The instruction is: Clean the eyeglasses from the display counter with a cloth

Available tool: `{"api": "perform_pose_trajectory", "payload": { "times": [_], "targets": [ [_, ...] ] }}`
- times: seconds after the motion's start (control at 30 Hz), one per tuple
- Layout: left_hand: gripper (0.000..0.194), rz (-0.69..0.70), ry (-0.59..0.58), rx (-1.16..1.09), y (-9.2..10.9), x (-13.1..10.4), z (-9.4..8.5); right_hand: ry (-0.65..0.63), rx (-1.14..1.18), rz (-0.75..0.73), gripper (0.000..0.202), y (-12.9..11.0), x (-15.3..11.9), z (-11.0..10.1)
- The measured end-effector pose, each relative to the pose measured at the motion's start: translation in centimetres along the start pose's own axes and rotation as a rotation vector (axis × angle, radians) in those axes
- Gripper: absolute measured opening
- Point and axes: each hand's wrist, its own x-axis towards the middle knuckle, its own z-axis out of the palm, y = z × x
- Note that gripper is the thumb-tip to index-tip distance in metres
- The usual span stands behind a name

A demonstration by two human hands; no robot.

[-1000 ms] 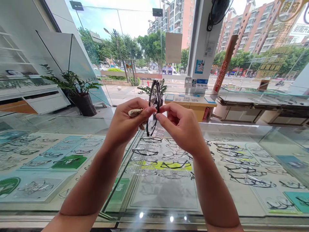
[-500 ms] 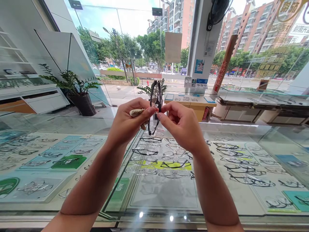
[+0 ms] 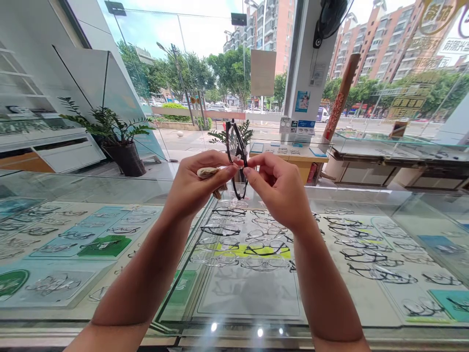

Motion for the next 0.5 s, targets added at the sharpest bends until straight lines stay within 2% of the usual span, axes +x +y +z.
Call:
{"api": "perform_pose_trajectory", "payload": {
  "times": [0.17, 0.27, 0.5],
  "targets": [
    [0.036, 0.005, 0.044, -0.014, -0.10, 0.18, 0.06, 0.090, -0.005, -0.038, 0.005, -0.38, 0.08, 0.02],
    [0.036, -0.005, 0.045, -0.020, -0.11, 0.27, -0.06, 0.132, -0.006, -0.052, 0.012, -0.46, 0.13, 0.07],
    [0.035, 0.003, 0.032, -0.034, -0.07, 0.36, -0.20, 0.101, 0.007, -0.040, 0.019, -0.43, 0.17, 0.05]
  ]
}}
